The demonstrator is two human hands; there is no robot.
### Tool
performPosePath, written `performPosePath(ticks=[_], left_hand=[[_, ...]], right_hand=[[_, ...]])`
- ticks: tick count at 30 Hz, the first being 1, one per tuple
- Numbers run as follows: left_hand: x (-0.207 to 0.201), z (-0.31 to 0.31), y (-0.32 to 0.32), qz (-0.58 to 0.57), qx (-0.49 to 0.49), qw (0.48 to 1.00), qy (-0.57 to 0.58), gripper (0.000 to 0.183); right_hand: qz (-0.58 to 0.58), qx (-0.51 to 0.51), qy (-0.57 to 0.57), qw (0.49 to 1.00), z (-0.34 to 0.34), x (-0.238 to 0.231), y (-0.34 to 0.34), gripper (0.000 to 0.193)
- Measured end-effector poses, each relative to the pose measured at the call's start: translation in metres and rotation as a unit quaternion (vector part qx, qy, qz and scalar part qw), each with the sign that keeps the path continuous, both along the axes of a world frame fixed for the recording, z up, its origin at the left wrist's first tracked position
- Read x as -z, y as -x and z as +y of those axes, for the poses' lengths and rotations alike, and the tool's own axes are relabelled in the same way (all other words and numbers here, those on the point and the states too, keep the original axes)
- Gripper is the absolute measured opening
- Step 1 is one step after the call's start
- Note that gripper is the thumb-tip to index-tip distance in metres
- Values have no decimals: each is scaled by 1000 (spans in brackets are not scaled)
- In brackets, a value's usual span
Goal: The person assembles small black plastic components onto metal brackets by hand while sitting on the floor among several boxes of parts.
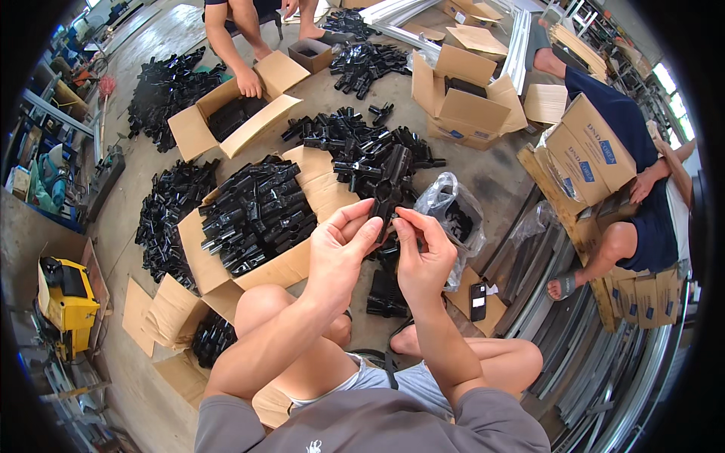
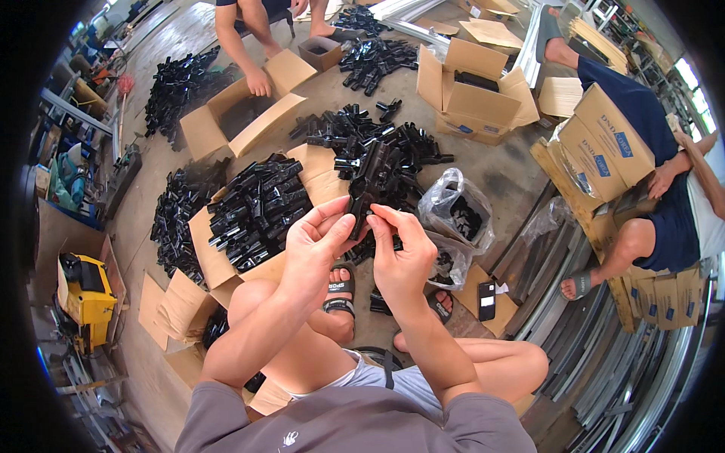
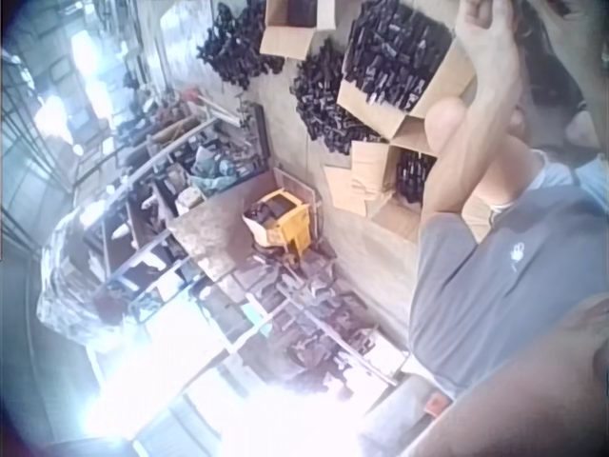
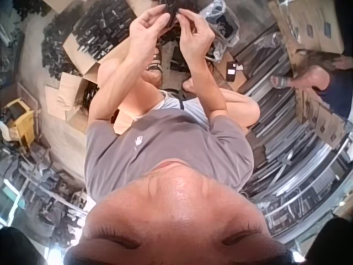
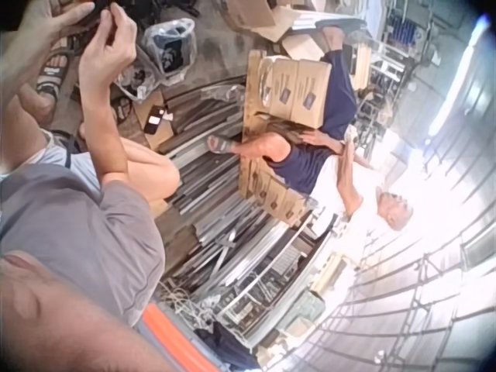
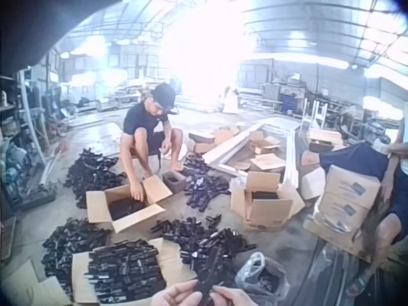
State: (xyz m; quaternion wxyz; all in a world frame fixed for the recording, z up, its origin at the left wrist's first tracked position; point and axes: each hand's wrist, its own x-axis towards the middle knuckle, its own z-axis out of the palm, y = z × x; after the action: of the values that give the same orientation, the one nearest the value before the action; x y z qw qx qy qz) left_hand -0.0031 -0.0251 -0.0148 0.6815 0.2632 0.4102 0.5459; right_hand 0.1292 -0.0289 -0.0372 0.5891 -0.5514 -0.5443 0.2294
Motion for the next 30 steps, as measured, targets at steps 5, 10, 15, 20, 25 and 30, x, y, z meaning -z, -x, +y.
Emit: performPosePath(ticks=[5, 10, 15, 20, 25, 30], left_hand=[[-2, 0, -2, 25, -6, 1000, -7, 42], [-6, -1, -6, 42, -7, 999, -8, 42], [-7, -3, -9, 76, 1, 997, -27, 42], [-2, -2, -8, 68, 2, 997, -27, 42], [0, -1, -11, 70, 9, 997, -37, 44], [-4, -3, -11, 66, 6, 998, -23, 40]], right_hand=[[-32, 29, -7, 999, 2, 1, 4, 11], [-90, 42, -18, 995, 6, -1, 7, 16], [-117, 15, 22, 993, 10, 7, -1, 30], [-83, -12, 12, 996, 1, -6, -2, 25], [-60, -16, 6, 998, 1, 9, -7, 18], [-99, -27, 37, 994, 1, 7, -11, 17]])
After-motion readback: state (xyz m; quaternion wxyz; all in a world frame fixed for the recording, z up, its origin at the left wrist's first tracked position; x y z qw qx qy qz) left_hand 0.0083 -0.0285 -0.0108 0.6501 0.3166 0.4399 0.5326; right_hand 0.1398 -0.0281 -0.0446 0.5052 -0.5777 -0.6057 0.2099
